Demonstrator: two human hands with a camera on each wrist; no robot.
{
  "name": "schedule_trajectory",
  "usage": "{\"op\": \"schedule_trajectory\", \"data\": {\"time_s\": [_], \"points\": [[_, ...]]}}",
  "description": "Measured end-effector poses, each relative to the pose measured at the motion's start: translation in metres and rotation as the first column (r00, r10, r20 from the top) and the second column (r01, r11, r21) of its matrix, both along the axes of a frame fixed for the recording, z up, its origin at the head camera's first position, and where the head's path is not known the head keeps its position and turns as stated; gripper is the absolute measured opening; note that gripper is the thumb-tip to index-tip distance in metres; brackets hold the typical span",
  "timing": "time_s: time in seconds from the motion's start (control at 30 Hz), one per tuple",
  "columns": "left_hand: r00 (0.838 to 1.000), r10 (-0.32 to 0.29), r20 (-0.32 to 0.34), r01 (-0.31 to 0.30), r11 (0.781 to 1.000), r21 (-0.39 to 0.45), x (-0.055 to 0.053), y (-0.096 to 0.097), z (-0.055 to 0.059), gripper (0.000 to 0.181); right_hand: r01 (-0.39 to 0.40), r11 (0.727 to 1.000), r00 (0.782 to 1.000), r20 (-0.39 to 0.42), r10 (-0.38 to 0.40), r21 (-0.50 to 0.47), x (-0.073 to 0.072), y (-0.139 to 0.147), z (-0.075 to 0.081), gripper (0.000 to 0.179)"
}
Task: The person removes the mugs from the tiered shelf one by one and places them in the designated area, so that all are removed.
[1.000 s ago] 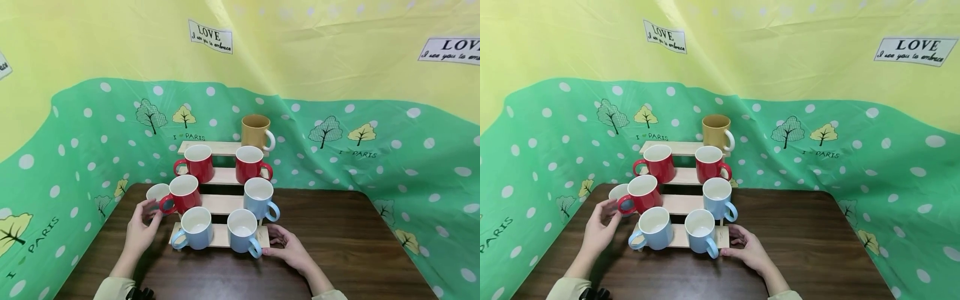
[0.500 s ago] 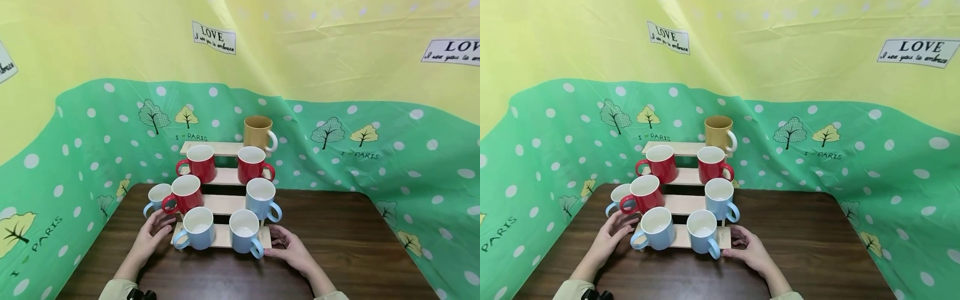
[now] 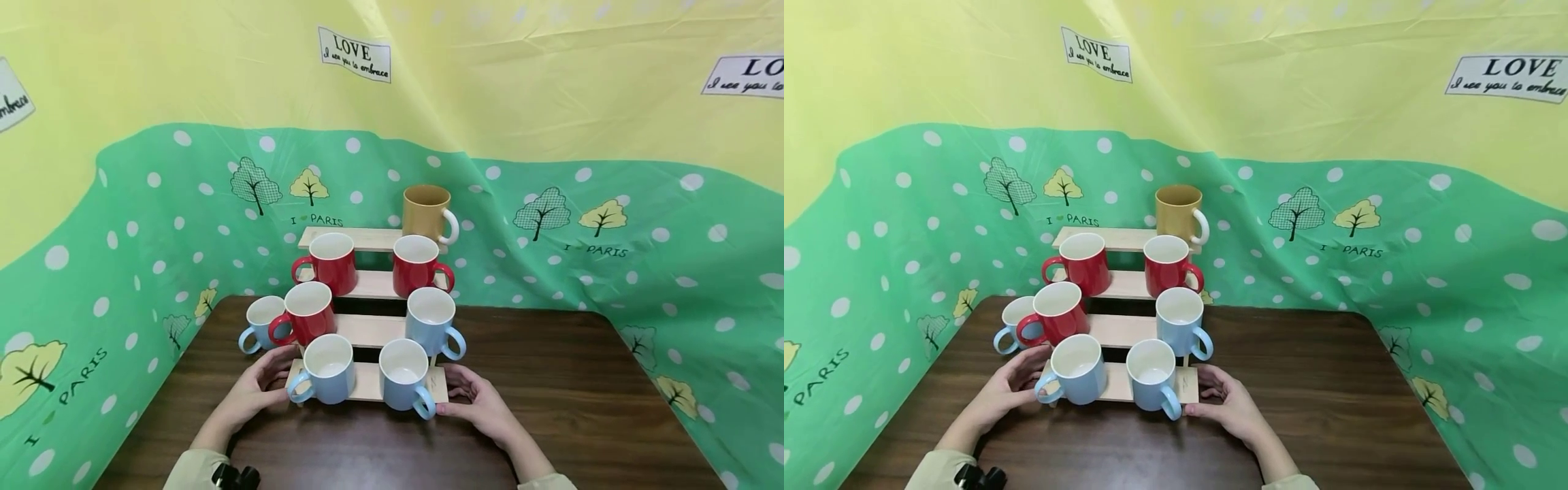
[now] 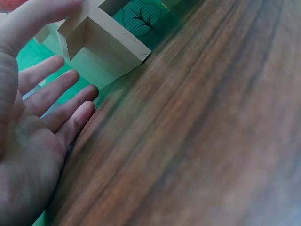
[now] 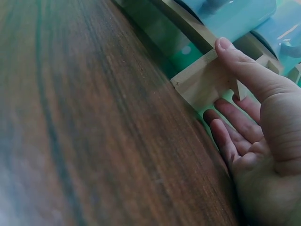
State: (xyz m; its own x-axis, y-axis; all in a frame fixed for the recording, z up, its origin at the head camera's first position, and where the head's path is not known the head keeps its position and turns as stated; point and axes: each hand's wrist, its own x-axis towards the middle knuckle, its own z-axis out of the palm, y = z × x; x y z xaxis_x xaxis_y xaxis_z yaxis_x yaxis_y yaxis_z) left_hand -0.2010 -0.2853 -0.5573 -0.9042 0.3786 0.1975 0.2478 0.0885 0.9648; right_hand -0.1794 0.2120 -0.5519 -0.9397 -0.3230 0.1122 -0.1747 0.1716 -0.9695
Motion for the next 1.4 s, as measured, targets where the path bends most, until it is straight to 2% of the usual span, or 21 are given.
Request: {"op": "schedule_trajectory", "data": {"time_s": [0.27, 0.57, 0.73, 0.87, 1.0, 1.07, 1.13, 1.27, 1.4], "points": [[0.999, -0.008, 0.035, 0.011, 0.996, -0.093, -0.001, -0.003, 0.001, 0.074, -0.014, 1.000, 1.000, 0.003, 0.014, 0.021, 0.001, 0.000, 0.002, 0.071], [0.999, -0.008, 0.042, 0.013, 0.993, -0.119, -0.002, 0.000, 0.001, 0.069, 0.003, 0.999, 1.000, 0.018, -0.004, 0.034, 0.001, 0.001, 0.008, 0.072], [0.998, -0.025, 0.059, 0.031, 0.995, -0.099, -0.002, 0.001, 0.000, 0.068, -0.035, 0.999, 0.999, 0.041, 0.034, 0.037, 0.002, 0.003, 0.013, 0.075], [0.998, -0.037, 0.052, 0.042, 0.995, -0.091, -0.002, 0.001, 0.000, 0.067, -0.117, 0.992, 0.989, 0.093, 0.112, 0.053, -0.001, 0.011, 0.026, 0.078], [0.998, -0.029, 0.056, 0.034, 0.995, -0.094, -0.002, 0.000, 0.000, 0.068, -0.219, 0.974, 0.958, 0.203, 0.202, 0.061, -0.007, 0.026, 0.052, 0.081], [0.998, -0.016, 0.061, 0.022, 0.995, -0.097, -0.001, -0.001, 0.000, 0.069, -0.230, 0.970, 0.946, 0.253, 0.204, 0.075, -0.012, 0.033, 0.069, 0.081], [0.998, -0.005, 0.068, 0.012, 0.994, -0.105, 0.000, -0.002, 0.000, 0.069, -0.207, 0.972, 0.948, 0.267, 0.171, 0.113, -0.018, 0.040, 0.090, 0.079], [0.998, -0.003, 0.070, 0.010, 0.995, -0.102, 0.001, -0.001, 0.001, 0.070, -0.105, 0.964, 0.981, 0.186, 0.060, 0.242, -0.033, 0.048, 0.135, 0.077], [0.998, -0.004, 0.061, 0.010, 0.995, -0.096, 0.001, 0.001, 0.000, 0.071, 0.042, 0.943, 0.999, 0.005, -0.046, 0.329, -0.050, 0.047, 0.183, 0.069]]}}
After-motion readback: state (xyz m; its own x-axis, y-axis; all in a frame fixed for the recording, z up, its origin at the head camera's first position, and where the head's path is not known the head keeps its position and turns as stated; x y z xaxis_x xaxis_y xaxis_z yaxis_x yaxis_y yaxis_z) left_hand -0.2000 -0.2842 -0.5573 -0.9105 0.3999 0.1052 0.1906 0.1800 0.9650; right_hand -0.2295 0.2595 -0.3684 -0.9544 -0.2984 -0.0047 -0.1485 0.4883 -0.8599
